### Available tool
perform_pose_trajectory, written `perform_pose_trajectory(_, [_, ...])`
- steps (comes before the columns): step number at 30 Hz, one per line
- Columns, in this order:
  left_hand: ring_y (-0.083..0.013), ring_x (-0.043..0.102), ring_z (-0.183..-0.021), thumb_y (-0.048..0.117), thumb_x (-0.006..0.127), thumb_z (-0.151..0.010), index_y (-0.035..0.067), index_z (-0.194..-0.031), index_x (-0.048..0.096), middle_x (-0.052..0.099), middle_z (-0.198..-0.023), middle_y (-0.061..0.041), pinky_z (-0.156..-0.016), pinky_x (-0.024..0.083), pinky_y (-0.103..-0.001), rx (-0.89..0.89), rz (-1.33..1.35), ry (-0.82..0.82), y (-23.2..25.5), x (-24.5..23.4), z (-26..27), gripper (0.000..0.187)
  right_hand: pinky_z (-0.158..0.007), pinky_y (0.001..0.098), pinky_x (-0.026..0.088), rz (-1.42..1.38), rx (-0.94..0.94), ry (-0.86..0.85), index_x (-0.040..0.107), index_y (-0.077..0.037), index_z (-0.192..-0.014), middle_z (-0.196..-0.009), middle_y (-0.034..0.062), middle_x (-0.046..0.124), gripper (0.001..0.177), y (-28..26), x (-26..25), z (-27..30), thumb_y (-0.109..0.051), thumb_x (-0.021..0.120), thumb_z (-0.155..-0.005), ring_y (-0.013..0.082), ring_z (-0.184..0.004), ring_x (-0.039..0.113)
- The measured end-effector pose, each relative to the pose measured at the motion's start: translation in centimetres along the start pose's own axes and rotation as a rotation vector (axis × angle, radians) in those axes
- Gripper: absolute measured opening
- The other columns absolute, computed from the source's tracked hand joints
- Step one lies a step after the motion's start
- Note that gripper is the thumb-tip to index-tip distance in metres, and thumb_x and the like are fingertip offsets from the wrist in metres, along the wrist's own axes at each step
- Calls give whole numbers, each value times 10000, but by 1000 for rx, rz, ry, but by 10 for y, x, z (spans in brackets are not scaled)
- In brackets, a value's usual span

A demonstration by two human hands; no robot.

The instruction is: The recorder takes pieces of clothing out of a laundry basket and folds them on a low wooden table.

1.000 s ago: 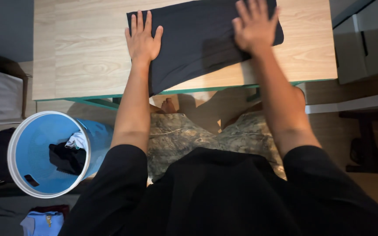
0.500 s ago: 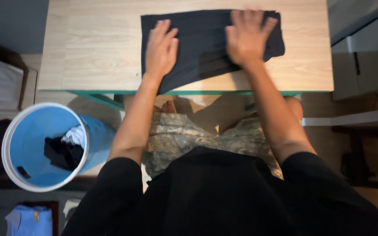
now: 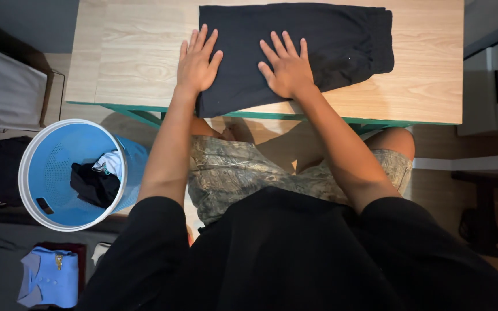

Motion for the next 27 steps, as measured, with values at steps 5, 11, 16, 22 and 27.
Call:
perform_pose_trajectory(5, [-381, 277, -1512, 437, 554, -1043, 170, -1537, 493, 395, -1611, -152, -1213, 162, -575, -7, -97, 0, 11, -15, 17, 565, -1192, 643, 89, -24, -107, 20, 467, -138, -1557, -1644, 172, 340, 601, -8, -10, 22, -450, 484, -1043, 381, -1528, 228])
perform_pose_trajectory(11, [-356, 466, -1381, 370, 604, -1074, 122, -1452, 574, 580, -1422, -161, -1138, 375, -548, 16, -80, 61, -11, -22, -11, 453, -1200, 537, 333, -102, -381, 242, 641, -51, -1335, -1426, 148, 617, 456, -81, -41, 54, -276, 744, -952, 351, -1399, 499])
perform_pose_trajectory(16, [-389, 499, -1259, 257, 621, -1022, 98, -1425, 595, 579, -1338, -188, -979, 418, -600, 97, -89, 155, -31, -7, -61, 434, -1047, 576, 370, 80, -579, 122, 553, -20, -1394, -1404, 186, 553, 883, -181, 1, 78, -360, 784, -613, 345, -1312, 501])
perform_pose_trajectory(22, [-372, 503, -1292, 134, 621, -893, 147, -1297, 647, 565, -1307, -141, -1014, 371, -597, -51, -174, -24, -44, 21, -95, 405, -1083, 554, 391, 251, -505, 354, 488, -103, -1497, -1517, 142, 495, 583, -168, 42, 78, -196, 562, -926, 319, -1381, 495])
perform_pose_trajectory(27, [-420, 567, -1190, 91, 651, -837, -44, -1170, 640, 608, -1243, -239, -997, 464, -513, -41, -236, -53, -60, 42, -111, 359, -1078, 464, 430, 256, -517, 333, 513, -7, -1484, -1479, 203, 540, 570, -166, 33, 75, -148, 570, -936, 335, -1340, 530])
Point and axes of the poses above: each hand's wrist, its own z-axis away from the middle knuckle, its own x-axis out of the palm, y = z × x, the point moved 8 cm from there along -z, towards the middle knuckle
